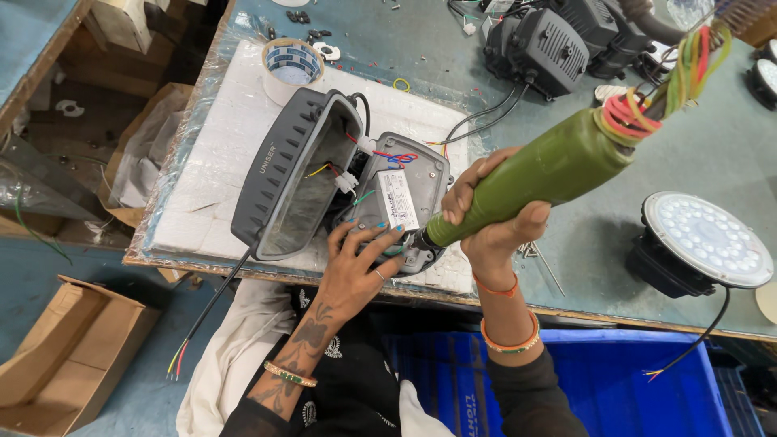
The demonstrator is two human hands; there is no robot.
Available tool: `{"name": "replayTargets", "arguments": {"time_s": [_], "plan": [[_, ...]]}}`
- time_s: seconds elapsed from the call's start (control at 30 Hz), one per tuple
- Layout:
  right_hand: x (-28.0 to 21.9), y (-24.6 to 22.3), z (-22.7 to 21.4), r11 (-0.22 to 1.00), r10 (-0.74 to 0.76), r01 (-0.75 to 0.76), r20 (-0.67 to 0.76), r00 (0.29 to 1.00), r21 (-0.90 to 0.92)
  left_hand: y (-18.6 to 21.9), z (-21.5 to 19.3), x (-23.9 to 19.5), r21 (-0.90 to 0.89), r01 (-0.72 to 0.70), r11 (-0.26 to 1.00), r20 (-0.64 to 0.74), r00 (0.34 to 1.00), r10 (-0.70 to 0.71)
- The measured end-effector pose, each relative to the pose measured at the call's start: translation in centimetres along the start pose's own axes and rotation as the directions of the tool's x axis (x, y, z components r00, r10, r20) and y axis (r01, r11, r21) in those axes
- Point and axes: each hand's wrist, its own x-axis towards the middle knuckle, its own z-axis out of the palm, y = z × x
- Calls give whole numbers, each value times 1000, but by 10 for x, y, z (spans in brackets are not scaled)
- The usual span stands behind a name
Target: The person assembles an LED street light by inserting a driver into the housing, connecting wires, and applying sealant to the internal components using a green caulking gun. The person also handles the light housing and wires throughout the process.
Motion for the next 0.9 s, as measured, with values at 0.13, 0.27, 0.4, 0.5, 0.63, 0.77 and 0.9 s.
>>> {"name": "replayTargets", "arguments": {"time_s": [0.13, 0.27, 0.4, 0.5, 0.63, 0.77, 0.9], "plan": [[0, 1, -2, 999, 16, -16, -8, 1000, 38, 10, -22, 17, -95, 53, 994, 24, 998, -51], [-1, 2, -2, 999, 1, -1, -6, 1000, 35, 7, -59, 37, -273, 37, 961, 110, 994, -7], [-2, 1, 1, 999, -7, 7, 3, 1000, 35, -3, -70, 66, -225, 94, 970, 231, 972, -41], [0, -3, 3, 997, -6, -1, 78, 997, 80, -17, -66, 89, -53, -9, 999, 353, 935, 27], [3, -6, 6, 995, -29, 17, 121, 992, 103, -34, -52, 111, -24, -195, 980, 431, 883, 186], [4, -6, 6, 994, -46, 34, 110, 993, 108, -45, -35, 127, 19, -321, 947, 536, 803, 261], [4, -5, 7, 989, -64, 50, 99, 993, 137, -50, -22, 141, 52, -350, 935, 717, 665, 209]]}}
